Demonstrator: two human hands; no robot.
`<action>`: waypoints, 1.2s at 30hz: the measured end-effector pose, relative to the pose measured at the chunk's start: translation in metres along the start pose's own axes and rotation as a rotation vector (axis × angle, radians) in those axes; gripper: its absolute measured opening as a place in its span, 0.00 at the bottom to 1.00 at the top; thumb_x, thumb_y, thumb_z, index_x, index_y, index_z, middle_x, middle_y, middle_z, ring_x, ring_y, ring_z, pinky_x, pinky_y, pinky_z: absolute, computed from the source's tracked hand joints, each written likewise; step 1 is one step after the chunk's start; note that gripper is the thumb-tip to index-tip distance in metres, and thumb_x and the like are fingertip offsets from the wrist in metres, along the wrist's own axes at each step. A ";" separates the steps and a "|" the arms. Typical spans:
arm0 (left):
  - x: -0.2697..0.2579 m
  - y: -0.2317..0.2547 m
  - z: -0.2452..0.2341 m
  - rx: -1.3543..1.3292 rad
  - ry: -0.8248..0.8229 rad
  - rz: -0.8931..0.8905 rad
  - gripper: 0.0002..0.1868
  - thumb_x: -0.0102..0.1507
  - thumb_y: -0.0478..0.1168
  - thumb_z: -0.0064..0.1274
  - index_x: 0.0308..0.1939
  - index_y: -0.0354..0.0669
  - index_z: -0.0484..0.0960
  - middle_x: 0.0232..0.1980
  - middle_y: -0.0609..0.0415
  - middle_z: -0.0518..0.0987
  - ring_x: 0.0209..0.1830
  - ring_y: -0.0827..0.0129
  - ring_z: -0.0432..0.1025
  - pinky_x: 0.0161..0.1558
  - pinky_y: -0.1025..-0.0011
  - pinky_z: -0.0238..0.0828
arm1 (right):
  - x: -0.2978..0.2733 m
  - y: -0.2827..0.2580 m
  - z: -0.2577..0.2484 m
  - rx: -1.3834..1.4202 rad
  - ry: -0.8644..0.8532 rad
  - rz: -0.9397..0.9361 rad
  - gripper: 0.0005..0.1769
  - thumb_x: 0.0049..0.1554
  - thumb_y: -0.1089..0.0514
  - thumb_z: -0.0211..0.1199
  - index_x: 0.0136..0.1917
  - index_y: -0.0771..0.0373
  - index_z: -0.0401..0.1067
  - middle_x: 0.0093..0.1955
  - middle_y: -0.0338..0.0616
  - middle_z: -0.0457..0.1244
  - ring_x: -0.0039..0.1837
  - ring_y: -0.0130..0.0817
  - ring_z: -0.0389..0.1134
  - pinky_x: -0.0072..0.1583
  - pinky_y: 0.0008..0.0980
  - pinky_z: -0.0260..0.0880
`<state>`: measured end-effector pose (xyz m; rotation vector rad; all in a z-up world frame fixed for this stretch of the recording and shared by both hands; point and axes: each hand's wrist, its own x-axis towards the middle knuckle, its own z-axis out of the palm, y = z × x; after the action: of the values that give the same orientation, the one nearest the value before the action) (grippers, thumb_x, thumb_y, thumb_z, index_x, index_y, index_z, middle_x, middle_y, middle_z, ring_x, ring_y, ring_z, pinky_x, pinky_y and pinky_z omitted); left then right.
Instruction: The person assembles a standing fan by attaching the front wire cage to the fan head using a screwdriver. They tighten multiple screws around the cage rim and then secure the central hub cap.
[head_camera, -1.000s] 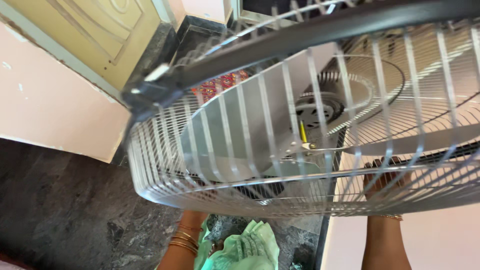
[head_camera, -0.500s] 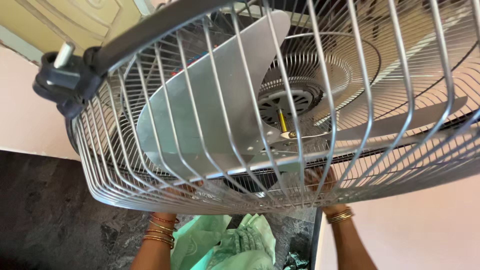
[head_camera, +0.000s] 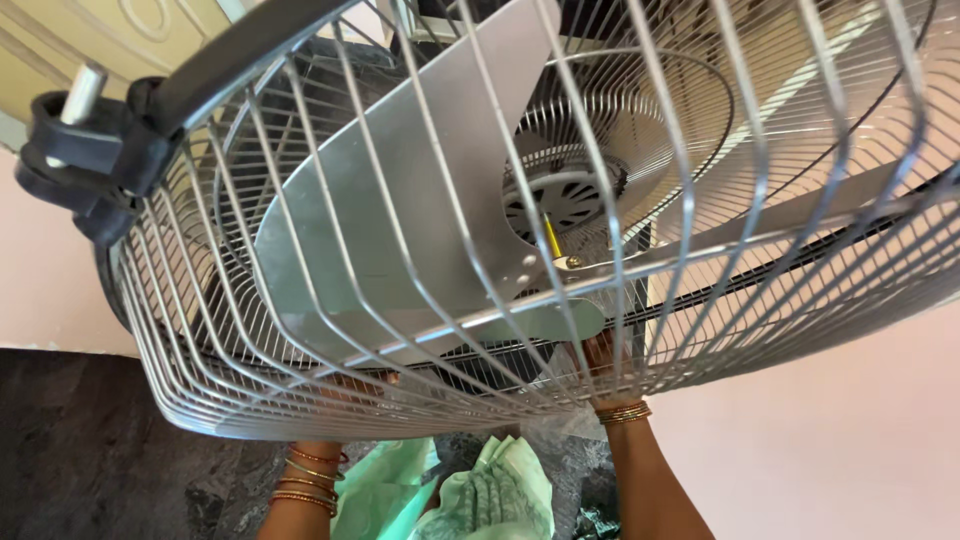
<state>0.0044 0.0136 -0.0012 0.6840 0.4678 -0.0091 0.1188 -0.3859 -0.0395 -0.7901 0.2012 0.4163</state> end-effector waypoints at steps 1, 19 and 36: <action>0.000 0.002 -0.003 0.004 -0.004 -0.003 0.23 0.75 0.50 0.39 0.65 0.36 0.69 0.59 0.47 0.77 0.50 0.62 0.71 0.50 0.61 0.68 | 0.000 0.002 0.000 0.007 0.008 -0.006 0.28 0.62 0.35 0.49 0.62 0.55 0.73 0.71 0.51 0.63 0.74 0.51 0.63 0.75 0.63 0.57; -0.015 -0.008 -0.020 0.012 -0.003 -0.046 0.24 0.76 0.53 0.38 0.63 0.35 0.71 0.56 0.48 0.78 0.45 0.64 0.70 0.45 0.64 0.67 | -0.022 0.051 0.023 0.191 -0.073 0.021 0.24 0.62 0.38 0.55 0.56 0.56 0.77 0.69 0.50 0.64 0.72 0.52 0.63 0.75 0.63 0.56; -0.014 -0.029 0.003 0.056 -0.023 -0.031 0.26 0.77 0.56 0.37 0.60 0.34 0.73 0.53 0.48 0.79 0.41 0.65 0.70 0.41 0.67 0.66 | -0.034 0.137 0.068 0.570 -0.328 0.008 0.20 0.62 0.40 0.61 0.50 0.57 0.81 0.66 0.49 0.66 0.71 0.53 0.62 0.76 0.64 0.54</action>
<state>-0.0113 -0.0130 -0.0115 0.7310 0.4570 -0.0597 0.0301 -0.2600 -0.0697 -0.1558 0.0106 0.4602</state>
